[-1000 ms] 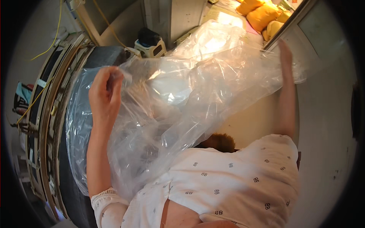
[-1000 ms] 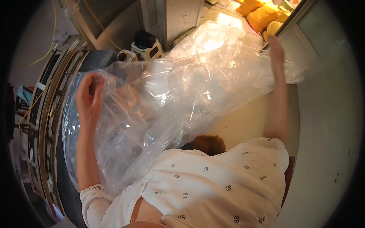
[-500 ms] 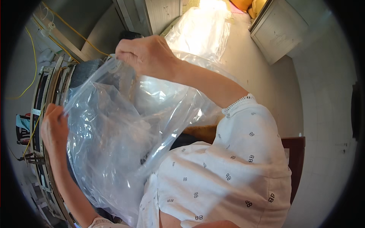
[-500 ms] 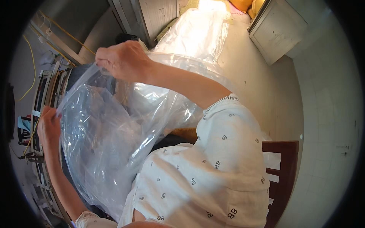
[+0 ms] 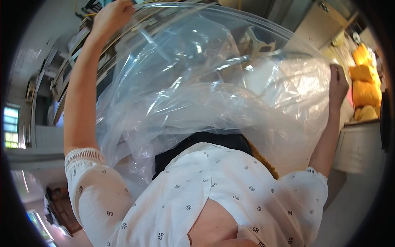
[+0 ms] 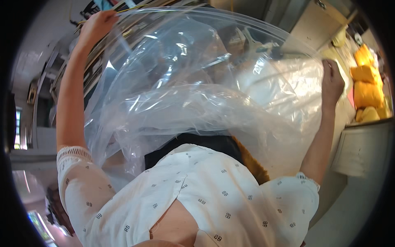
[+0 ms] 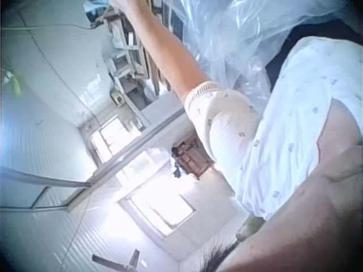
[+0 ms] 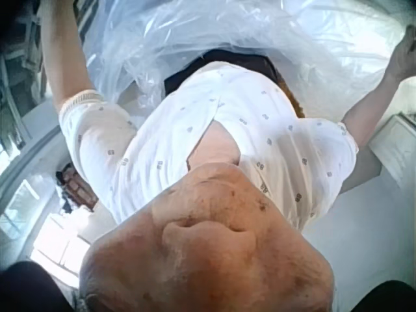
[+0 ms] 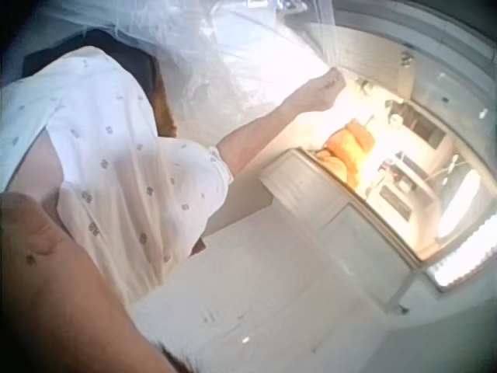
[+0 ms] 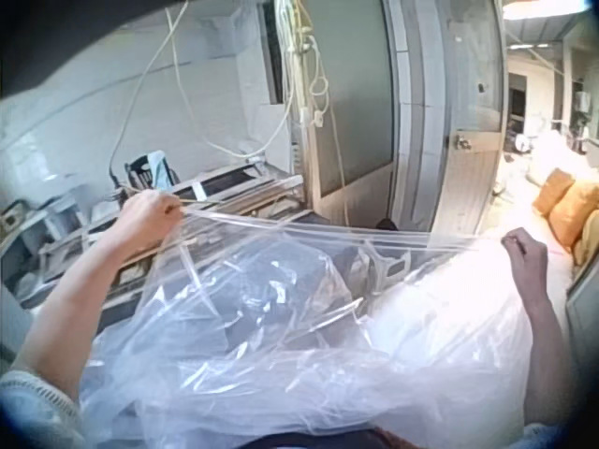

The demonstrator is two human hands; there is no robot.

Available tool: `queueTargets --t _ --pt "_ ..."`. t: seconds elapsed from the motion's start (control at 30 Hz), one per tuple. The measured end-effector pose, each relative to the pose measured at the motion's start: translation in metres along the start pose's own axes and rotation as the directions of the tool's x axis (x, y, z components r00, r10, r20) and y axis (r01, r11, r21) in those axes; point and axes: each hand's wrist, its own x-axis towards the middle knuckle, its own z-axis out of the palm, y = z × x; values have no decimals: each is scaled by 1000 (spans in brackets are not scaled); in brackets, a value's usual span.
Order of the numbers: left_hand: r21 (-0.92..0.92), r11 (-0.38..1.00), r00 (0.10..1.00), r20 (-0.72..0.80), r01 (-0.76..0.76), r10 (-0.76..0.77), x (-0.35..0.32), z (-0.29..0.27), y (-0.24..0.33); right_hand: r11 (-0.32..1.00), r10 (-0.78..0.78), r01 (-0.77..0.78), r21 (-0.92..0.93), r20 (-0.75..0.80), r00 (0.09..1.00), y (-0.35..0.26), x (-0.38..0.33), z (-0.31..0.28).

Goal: The recorder is wrapping large foam or rubber cushions in protective plastic sheeting in a manufacturing or warehouse setting.

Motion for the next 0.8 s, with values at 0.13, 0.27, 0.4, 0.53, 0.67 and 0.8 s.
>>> queueTargets --t 0.13,0.27,0.4,0.53,0.67,0.8 --pt "-115 981 987 10 -156 158 0 14 7 998 49 -48 -50 18 999 30 14 -22" --pt "-337 941 855 490 5 171 4 -22 42 967 110 -111 -229 -20 994 63 34 -45" --pt "-720 647 652 620 251 437 15 -25 26 958 62 -81 -274 -77 995 110 60 -87" --pt "-807 507 601 574 303 556 22 -37 25 901 187 -238 -363 -170 968 154 73 -116" --pt "-606 784 699 619 136 357 13 -41 24 824 191 -263 -502 -191 963 183 77 -125" --pt "-638 767 845 446 68 296 5 -27 28 768 245 -292 -570 -160 956 229 87 -140"
